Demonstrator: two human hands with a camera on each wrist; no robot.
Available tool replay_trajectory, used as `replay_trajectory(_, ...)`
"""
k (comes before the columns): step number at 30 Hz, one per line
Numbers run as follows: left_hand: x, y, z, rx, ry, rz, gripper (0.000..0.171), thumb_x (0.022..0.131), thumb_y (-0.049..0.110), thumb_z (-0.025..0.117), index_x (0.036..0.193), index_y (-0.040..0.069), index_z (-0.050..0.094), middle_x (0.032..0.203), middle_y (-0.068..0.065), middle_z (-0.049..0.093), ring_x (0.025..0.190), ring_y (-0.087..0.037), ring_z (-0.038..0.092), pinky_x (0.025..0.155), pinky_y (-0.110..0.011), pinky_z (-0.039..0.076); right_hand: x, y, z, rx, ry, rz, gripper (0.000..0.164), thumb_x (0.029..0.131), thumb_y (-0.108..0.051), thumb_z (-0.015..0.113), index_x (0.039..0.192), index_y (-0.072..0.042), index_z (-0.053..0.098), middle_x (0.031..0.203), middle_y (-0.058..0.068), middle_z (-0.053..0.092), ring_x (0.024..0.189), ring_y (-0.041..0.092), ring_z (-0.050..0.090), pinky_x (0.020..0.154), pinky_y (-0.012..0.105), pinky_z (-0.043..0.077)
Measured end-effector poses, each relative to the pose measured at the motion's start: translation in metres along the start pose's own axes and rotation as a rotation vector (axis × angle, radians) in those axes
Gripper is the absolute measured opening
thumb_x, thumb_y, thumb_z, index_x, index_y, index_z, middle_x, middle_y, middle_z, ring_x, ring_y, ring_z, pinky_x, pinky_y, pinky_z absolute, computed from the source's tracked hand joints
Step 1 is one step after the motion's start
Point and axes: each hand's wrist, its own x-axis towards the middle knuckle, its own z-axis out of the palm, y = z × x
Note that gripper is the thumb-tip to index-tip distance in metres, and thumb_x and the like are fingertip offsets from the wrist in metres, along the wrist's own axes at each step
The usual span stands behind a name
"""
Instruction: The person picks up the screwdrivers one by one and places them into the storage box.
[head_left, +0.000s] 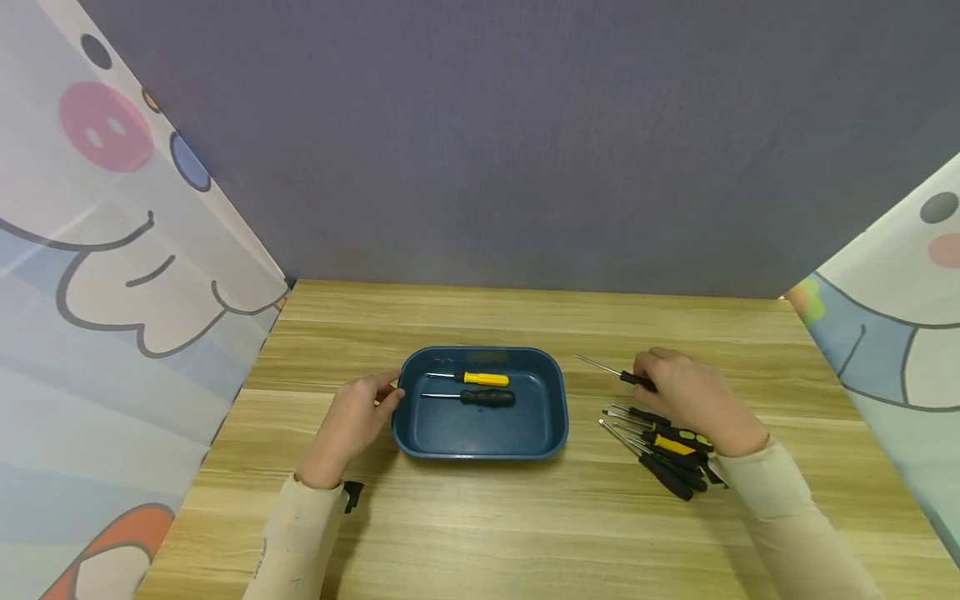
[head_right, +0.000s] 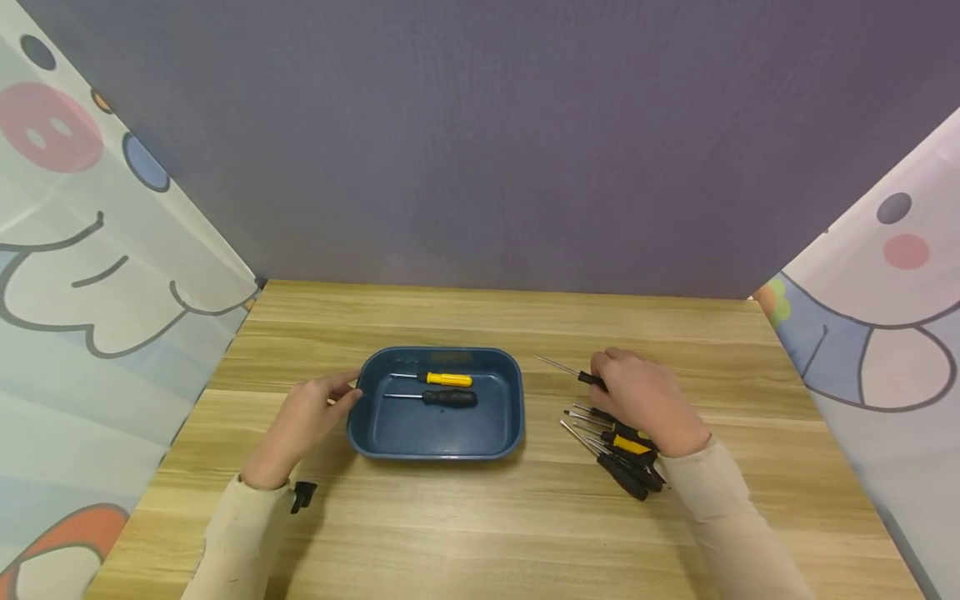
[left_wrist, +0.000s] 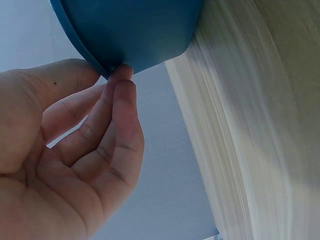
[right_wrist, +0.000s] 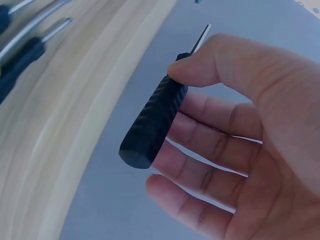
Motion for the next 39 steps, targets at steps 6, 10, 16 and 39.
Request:
replay_trajectory(6, 0.0, 0.0, -0.001, 0.0, 0.007, 0.003, 0.033, 0.094, 0.006, 0.07, 0.123, -0.008, 0.067, 0.09, -0.01, 0.073, 0.079, -0.022, 0.068, 0.065, -0.036, 0.056, 0.013, -0.016, -0.003, -0.012, 0.01, -0.013, 0.015, 0.086, -0.016, 0.078, 0.093, -0.009, 0.066, 0.082, -0.002, 0.058, 0.06, 0.009, 0.046, 0.052, 0.03, 0.041)
replay_trajectory(10, 0.0, 0.0, 0.0, -0.001, 0.006, -0.003, 0.033, 0.094, 0.006, 0.071, 0.124, -0.007, 0.067, 0.089, -0.009, 0.073, 0.078, -0.021, 0.067, 0.064, -0.035, 0.055, 0.026, -0.029, -0.005, -0.005, 0.038, -0.043, 0.01, 0.085, -0.013, 0.075, 0.089, -0.011, 0.066, 0.079, -0.004, 0.056, 0.06, 0.01, 0.044, 0.05, 0.029, 0.039)
replay_trajectory(16, 0.001, 0.001, 0.0, 0.0, -0.002, -0.008, 0.034, 0.094, 0.006, 0.07, 0.125, -0.007, 0.066, 0.09, -0.01, 0.073, 0.079, -0.022, 0.068, 0.064, -0.034, 0.055, 0.046, -0.051, -0.006, -0.028, 0.074, -0.105, 0.011, 0.084, -0.016, 0.074, 0.083, -0.013, 0.063, 0.076, -0.005, 0.054, 0.061, 0.01, 0.045, 0.051, 0.03, 0.041)
replay_trajectory(39, 0.001, 0.001, 0.0, 0.007, 0.017, 0.003, 0.033, 0.093, 0.006, 0.07, 0.123, -0.007, 0.067, 0.087, -0.008, 0.072, 0.076, -0.02, 0.066, 0.064, -0.035, 0.054, 0.119, -0.124, 0.013, 0.027, -0.103, -0.224, 0.011, 0.09, -0.021, 0.073, 0.085, -0.017, 0.063, 0.077, -0.005, 0.052, 0.061, 0.011, 0.045, 0.054, 0.027, 0.038)
